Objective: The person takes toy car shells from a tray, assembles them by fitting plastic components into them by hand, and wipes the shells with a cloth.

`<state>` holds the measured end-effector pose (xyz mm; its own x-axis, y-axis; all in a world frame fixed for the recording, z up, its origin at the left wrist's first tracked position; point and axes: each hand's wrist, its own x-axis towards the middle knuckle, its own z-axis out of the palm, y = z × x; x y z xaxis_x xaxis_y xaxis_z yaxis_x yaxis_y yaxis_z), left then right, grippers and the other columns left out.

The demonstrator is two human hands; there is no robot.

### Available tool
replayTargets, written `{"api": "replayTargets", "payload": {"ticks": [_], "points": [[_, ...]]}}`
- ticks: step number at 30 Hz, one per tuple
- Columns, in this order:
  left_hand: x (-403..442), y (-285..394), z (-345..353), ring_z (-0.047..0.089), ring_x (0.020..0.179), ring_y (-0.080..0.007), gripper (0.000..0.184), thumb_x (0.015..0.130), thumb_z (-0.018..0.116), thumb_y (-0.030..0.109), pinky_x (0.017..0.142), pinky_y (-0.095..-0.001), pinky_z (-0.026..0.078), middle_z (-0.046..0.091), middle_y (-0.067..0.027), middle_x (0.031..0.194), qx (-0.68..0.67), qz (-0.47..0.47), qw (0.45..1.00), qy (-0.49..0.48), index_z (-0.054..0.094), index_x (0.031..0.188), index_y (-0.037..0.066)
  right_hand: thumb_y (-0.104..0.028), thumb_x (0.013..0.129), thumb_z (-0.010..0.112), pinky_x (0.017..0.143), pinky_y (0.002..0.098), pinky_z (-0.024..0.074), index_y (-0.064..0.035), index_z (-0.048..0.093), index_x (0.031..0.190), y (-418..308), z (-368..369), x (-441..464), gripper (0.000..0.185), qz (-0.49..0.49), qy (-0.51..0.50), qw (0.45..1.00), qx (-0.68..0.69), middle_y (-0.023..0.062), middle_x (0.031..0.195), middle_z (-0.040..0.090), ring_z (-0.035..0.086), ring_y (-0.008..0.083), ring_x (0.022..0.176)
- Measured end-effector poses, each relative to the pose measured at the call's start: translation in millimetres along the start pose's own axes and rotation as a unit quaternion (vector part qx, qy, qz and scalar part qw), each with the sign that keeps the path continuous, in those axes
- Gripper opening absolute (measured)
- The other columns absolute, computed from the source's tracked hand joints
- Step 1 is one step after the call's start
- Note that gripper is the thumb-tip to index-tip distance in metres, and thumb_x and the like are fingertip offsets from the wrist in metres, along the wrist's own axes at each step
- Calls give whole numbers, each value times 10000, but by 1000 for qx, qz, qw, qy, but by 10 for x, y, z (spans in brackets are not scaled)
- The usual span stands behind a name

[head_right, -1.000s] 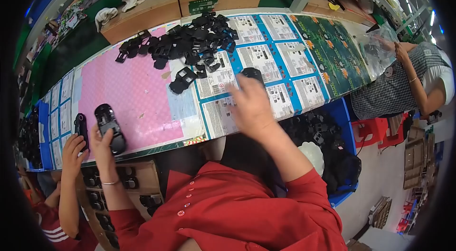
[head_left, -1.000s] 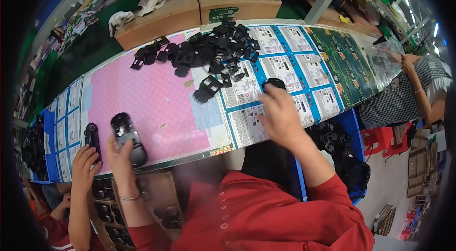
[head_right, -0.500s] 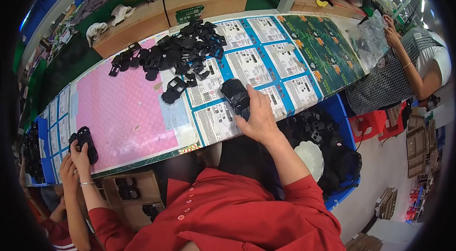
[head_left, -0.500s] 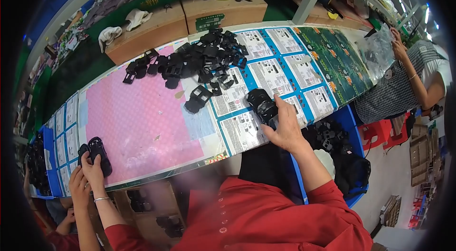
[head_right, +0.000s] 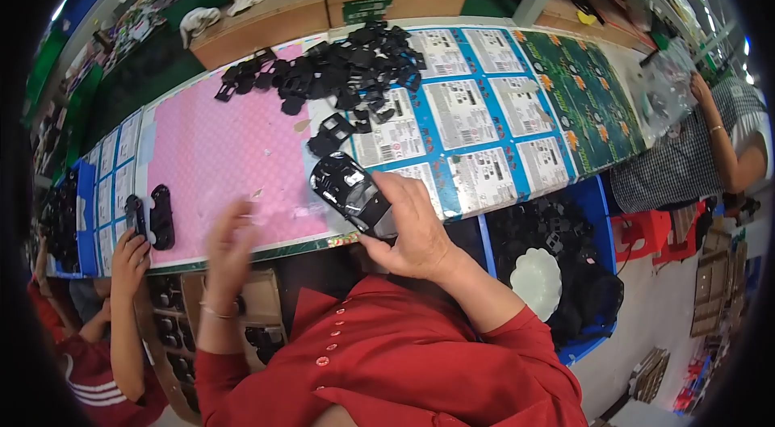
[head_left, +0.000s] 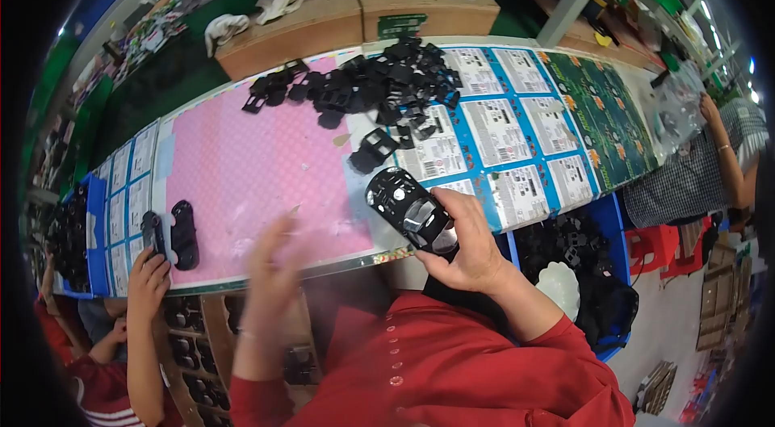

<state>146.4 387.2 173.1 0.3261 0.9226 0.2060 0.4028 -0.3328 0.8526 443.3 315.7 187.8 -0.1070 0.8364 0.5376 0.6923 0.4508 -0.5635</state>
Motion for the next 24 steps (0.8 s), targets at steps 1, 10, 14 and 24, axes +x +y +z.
{"api": "replayTargets", "payload": {"ticks": [1, 10, 14, 24], "points": [[-39, 157, 225, 548, 1068, -183, 533, 809, 585, -11, 930, -318, 439, 560, -107, 1205, -100, -73, 990, -68, 446, 1323, -12, -102, 606, 769, 872, 398, 426, 42, 376, 1294, -52, 41, 30, 806, -5, -3, 1000, 7, 216, 1168, 513, 519, 366, 1022], [-156, 342, 850, 505, 1156, -207, 1025, 707, 800, 365, 984, -353, 410, 376, -129, 1413, -581, -124, 789, -159, 187, 1459, 36, -153, 800, 623, 838, 327, 449, 31, 358, 1323, -300, 260, -30, 615, 200, -127, 849, 473, 150, 1171, 518, 543, 218, 965], [-210, 309, 800, 448, 1233, -248, 983, 710, 781, 420, 1049, -405, 341, 347, -173, 1434, -589, -162, 768, -192, 244, 1437, 32, -269, 932, 430, 796, 321, 486, 26, 434, 1259, -266, 434, -75, 440, 332, -176, 647, 663, 131, 1044, 589, 609, 226, 869], [-204, -50, 679, 599, 1025, -344, 505, 961, 395, 384, 873, -491, 502, 577, -225, 1141, -683, -192, 705, -17, 471, 1208, -51, -189, 875, 546, 700, 404, 495, -13, 616, 918, -8, 534, 448, 195, 49, -224, 973, 29, 172, 863, 634, 610, 353, 773]]}}
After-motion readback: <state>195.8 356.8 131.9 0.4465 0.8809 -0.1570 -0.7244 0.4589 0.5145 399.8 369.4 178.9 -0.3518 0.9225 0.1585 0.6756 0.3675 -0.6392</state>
